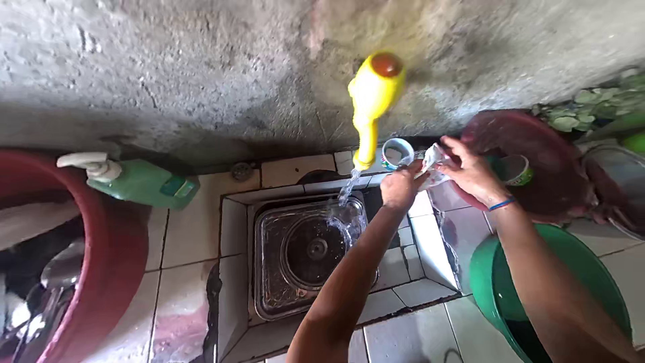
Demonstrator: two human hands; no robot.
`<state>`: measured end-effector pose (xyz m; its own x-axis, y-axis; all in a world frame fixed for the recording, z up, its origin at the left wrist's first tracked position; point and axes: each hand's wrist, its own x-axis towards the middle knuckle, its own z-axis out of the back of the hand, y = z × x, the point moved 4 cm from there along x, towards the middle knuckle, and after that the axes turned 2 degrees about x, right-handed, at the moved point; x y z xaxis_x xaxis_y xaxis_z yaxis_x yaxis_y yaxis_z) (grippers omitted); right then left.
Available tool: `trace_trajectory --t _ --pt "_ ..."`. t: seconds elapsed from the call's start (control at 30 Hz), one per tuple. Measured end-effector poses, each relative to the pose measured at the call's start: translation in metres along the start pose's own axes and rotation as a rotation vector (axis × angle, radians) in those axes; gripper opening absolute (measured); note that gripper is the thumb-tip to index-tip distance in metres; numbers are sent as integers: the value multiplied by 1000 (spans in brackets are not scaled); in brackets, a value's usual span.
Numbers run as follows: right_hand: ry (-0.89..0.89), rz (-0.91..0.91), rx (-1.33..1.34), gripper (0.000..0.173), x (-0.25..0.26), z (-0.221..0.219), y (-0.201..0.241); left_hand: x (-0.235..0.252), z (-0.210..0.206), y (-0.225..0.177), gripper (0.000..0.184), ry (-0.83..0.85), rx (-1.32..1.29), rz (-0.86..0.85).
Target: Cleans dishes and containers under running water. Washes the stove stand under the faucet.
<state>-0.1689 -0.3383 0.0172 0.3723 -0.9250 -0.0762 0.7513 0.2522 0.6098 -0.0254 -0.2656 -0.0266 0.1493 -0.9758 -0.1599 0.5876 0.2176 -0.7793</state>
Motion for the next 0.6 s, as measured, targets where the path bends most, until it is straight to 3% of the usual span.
trace_trajectory --t 0.1,0.2,0.37,0.5,0.6 --pt "82 30 182 23 -15 8 -5 -12 9 -9 37 -122 226 -168" --pt "35 81 458 6 -26 25 -14 -20 21 -27 48 -223 241 -246" --pt "-309 225 351 16 -39 124 -5 -47 46 -61 79 -289 164 -303" --pt "-519 82 116 27 -23 180 -21 -90 51 -33 53 -357 140 -283" --pt "-486 -92 -67 29 6 159 -48 -123 43 9 42 -180 148 -49"
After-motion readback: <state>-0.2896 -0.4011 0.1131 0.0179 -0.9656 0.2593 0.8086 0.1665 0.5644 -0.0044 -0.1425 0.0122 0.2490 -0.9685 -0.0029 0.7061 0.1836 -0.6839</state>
